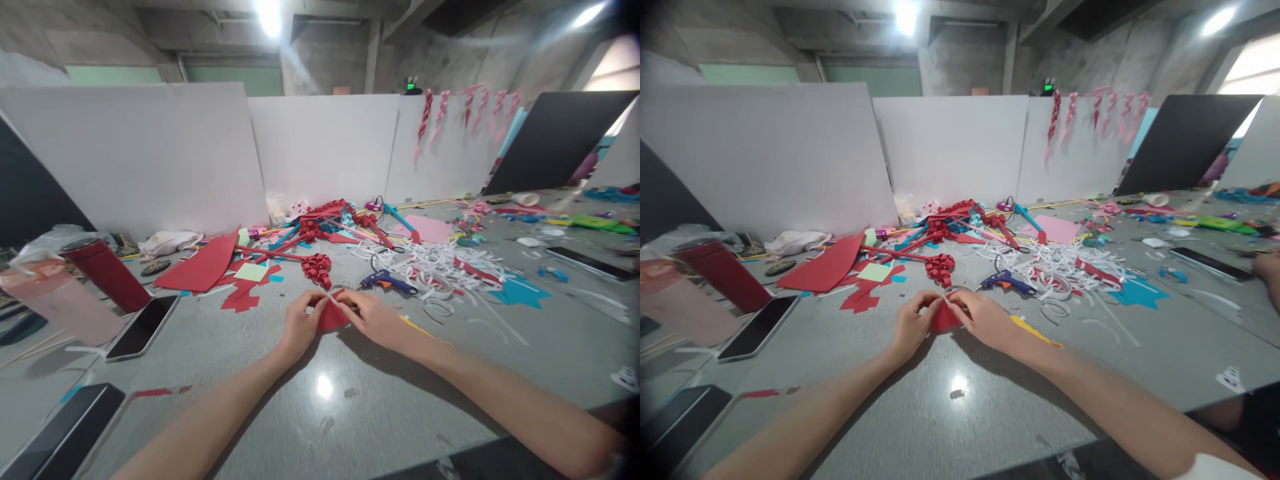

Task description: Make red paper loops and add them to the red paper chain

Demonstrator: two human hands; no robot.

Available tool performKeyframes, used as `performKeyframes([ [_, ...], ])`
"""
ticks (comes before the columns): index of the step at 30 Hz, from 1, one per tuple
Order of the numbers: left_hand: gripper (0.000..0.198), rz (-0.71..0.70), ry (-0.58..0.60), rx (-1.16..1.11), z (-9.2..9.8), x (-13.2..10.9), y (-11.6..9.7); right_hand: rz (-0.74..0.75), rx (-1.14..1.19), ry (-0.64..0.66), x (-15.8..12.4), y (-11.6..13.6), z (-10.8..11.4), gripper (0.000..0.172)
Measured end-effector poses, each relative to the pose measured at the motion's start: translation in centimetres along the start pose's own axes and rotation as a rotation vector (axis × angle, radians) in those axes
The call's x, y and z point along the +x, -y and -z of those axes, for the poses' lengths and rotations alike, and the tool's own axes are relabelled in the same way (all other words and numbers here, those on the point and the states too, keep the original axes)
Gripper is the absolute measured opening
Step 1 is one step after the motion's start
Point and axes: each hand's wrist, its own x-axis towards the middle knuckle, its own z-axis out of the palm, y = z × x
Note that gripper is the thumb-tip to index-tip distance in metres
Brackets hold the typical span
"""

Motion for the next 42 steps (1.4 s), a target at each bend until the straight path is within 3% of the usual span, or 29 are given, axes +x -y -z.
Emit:
performKeyframes([
  [5, 0.015, 0.001, 0.054, 0.011, 0.0, 0.0, -0.3, -0.069, -0.006, 0.007, -0.1, 0.2, 0.0, 0.031],
  [12, 0.014, -0.153, 0.112, 0.077, -0.1, -0.6, -0.1, -0.082, -0.056, 0.027, -0.2, 0.0, 0.1, 0.030],
  [18, 0.015, -0.199, 0.130, 0.030, -0.2, -0.6, 0.0, -0.121, -0.056, -0.079, 0.0, -0.4, 0.1, 0.024],
  [25, 0.036, -0.181, 0.228, -0.060, -0.4, -0.4, 0.3, -0.121, -0.110, -0.202, 0.2, -0.9, 0.4, 0.023],
  [29, 0.064, -0.060, 0.193, -0.157, -0.7, -0.3, 0.3, -0.152, -0.114, -0.274, 0.6, -1.1, 1.5, 0.026],
  [32, 0.078, -0.003, 0.137, -0.228, -0.8, -0.4, 0.1, -0.171, -0.032, -0.222, 0.8, -1.1, 2.2, 0.026],
  [39, 0.069, -0.016, 0.122, -0.270, -0.7, -0.5, -0.2, -0.207, 0.078, -0.029, 0.6, -0.8, 1.6, 0.027],
  [42, 0.066, -0.005, 0.096, -0.279, -0.7, -0.4, -0.2, -0.219, 0.059, -0.037, 0.5, -0.7, 1.3, 0.024],
])
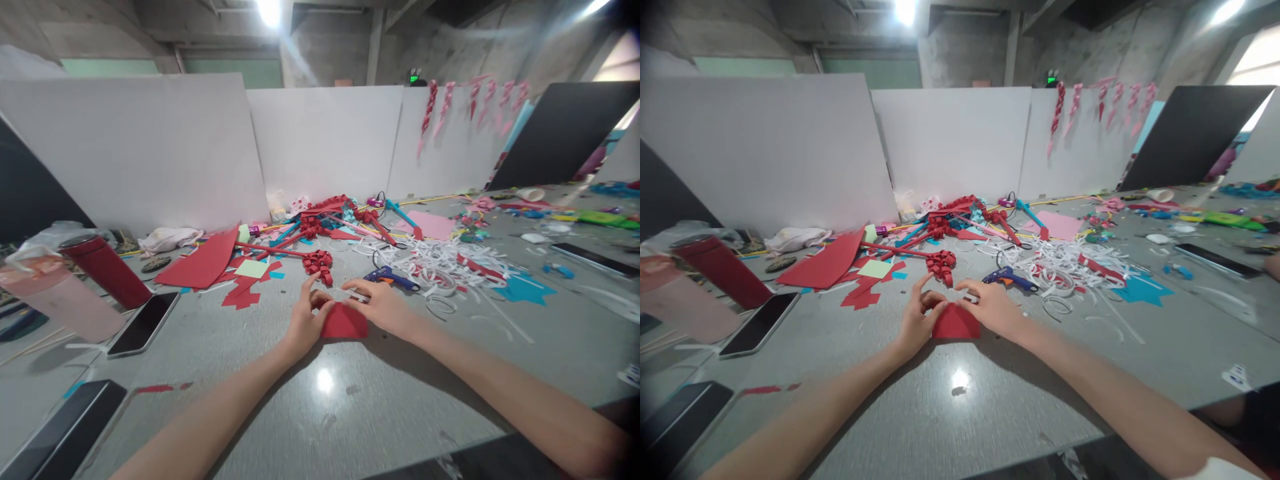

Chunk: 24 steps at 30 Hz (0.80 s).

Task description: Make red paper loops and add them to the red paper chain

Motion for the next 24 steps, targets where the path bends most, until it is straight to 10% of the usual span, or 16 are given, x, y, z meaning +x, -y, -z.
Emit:
performKeyframes([
  [7, 0.062, 0.118, -0.099, -0.026, 0.3, 0.6, 0.3, -0.033, -0.039, -0.096, 0.4, -1.0, 0.1, 0.027],
  [13, 0.021, 0.215, -0.145, 0.056, 0.8, 1.0, 0.8, -0.013, -0.078, -0.097, 0.5, -1.1, 0.2, 0.029],
  [24, 0.025, 0.231, -0.319, 0.135, 1.4, 1.2, 1.4, -0.079, 0.163, -0.168, 1.1, -1.4, 1.0, 0.042],
])
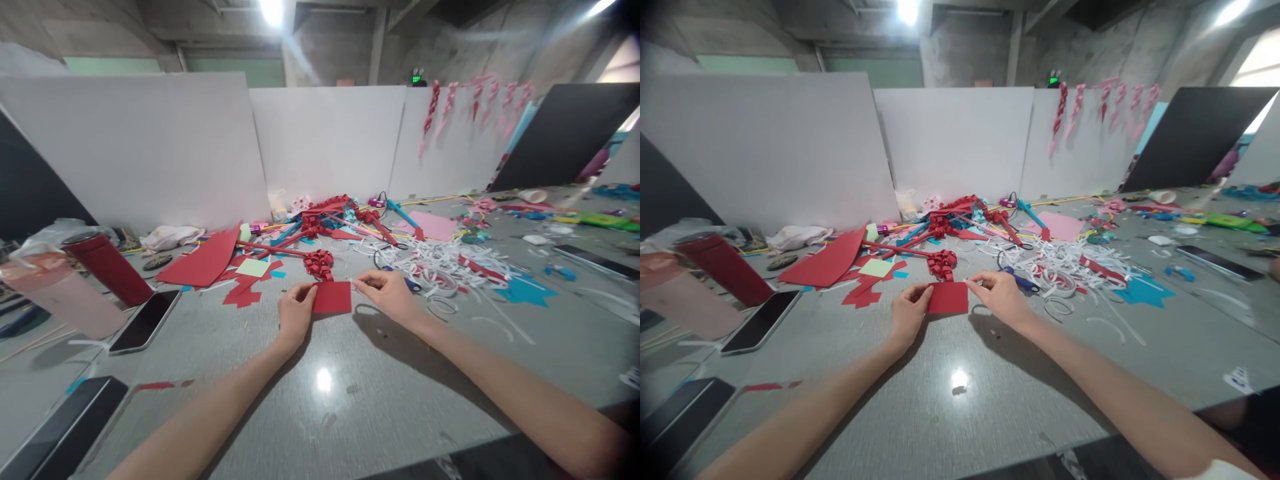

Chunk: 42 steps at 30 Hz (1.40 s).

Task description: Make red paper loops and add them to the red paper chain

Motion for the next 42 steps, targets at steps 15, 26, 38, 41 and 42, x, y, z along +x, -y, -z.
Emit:
performKeyframes([
  [15, 0.022, -0.400, 0.353, 0.049, -0.4, -1.7, -2.0, -0.025, 0.072, 0.299, -1.7, 2.0, -1.1, 0.032],
  [26, 0.020, -0.488, 0.389, 0.134, -0.3, -2.1, -2.1, 0.070, -0.061, 0.282, -1.9, 2.0, -0.9, 0.030],
  [38, 0.019, -0.489, 0.381, 0.110, -0.3, -2.0, -2.0, 0.098, -0.107, 0.260, -2.1, 2.2, -0.9, 0.030],
  [41, 0.019, -0.495, 0.391, 0.112, -0.2, -2.0, -1.9, 0.100, -0.115, 0.261, -2.1, 2.3, -0.9, 0.031],
  [42, 0.019, -0.500, 0.392, 0.110, -0.3, -2.0, -1.8, 0.098, -0.114, 0.264, -2.1, 2.3, -0.9, 0.031],
])
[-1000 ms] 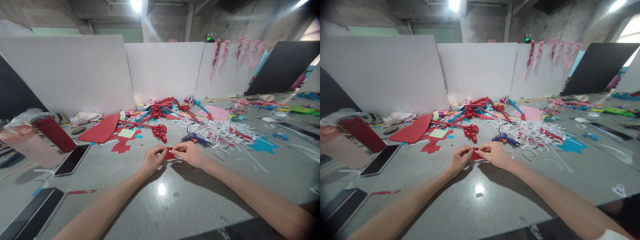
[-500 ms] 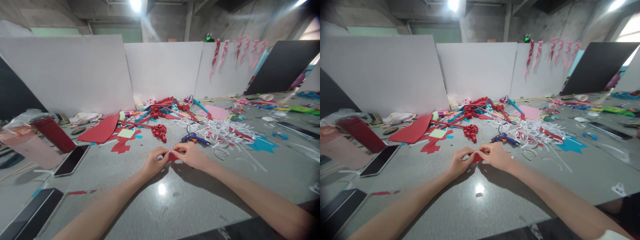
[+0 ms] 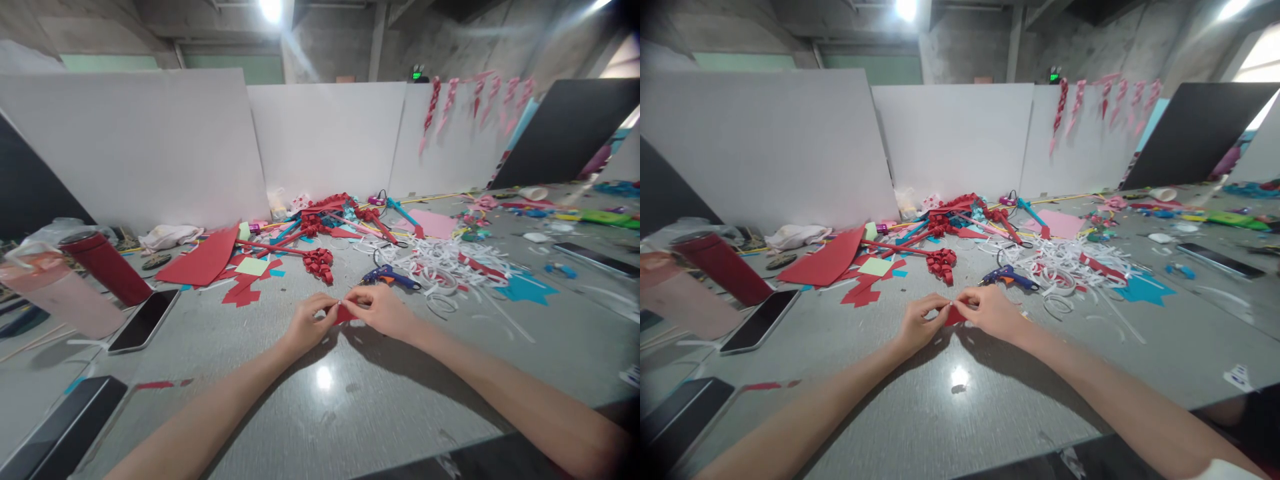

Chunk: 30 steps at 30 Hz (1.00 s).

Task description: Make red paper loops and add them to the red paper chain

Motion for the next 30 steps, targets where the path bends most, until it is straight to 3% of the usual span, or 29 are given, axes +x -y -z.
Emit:
performKeyframes([
  [20, 0.019, 0.024, -0.024, -0.030, 0.21, 0.16, -0.51, -0.008, -0.025, -0.038, -0.12, 0.07, -0.65, 0.025],
  [30, 0.016, 0.117, -0.174, 0.064, 0.03, 0.25, -0.12, -0.116, 0.138, 0.108, 0.51, 0.18, -0.22, 0.038],
])
